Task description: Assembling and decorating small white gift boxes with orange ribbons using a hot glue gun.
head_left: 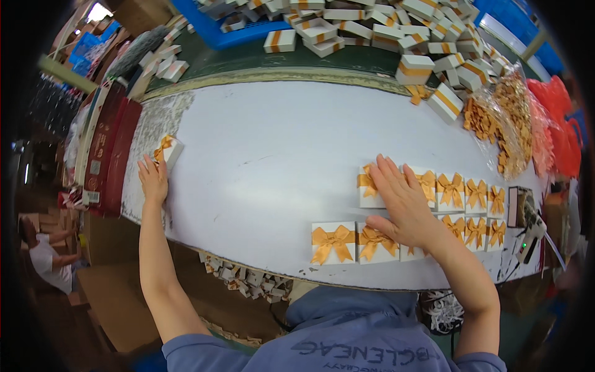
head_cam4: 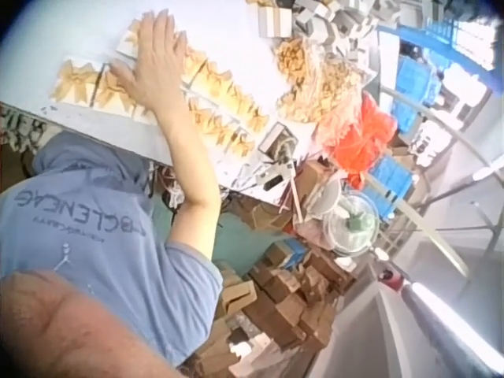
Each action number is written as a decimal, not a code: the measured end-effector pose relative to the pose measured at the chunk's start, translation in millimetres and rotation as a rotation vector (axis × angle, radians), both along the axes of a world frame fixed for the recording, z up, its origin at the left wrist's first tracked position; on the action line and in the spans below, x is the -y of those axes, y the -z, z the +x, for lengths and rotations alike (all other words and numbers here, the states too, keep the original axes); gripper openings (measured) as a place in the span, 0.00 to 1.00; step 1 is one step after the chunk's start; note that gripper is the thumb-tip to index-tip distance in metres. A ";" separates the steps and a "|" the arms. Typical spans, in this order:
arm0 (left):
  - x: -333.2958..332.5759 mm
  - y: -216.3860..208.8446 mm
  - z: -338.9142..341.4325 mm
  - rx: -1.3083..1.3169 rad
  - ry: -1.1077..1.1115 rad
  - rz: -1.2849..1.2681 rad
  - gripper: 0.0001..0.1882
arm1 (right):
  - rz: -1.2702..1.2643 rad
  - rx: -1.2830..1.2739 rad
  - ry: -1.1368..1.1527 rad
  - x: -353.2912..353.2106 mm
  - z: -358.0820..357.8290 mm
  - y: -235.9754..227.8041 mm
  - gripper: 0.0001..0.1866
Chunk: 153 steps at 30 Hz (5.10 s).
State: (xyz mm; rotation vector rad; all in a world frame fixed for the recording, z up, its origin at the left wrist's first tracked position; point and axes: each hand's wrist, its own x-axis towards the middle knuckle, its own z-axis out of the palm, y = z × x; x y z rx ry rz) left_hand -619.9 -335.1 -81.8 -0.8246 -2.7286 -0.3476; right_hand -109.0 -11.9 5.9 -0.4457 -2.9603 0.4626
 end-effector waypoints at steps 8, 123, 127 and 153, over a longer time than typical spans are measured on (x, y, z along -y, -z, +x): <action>-132.6 -90.1 76.7 -0.372 0.313 -0.013 0.31 | 0.305 -0.387 0.366 -69.1 65.4 -63.7 0.34; -477.5 -63.8 108.0 0.938 0.631 0.420 0.28 | -0.223 -0.312 0.576 -286.0 -117.3 -12.5 0.22; -455.8 -48.5 125.6 0.966 0.739 0.390 0.32 | -0.182 -0.272 0.458 -253.9 -121.7 -23.9 0.20; -466.6 -58.1 104.6 0.354 0.660 0.178 0.33 | 0.542 -0.209 0.623 -311.7 -194.8 -17.1 0.35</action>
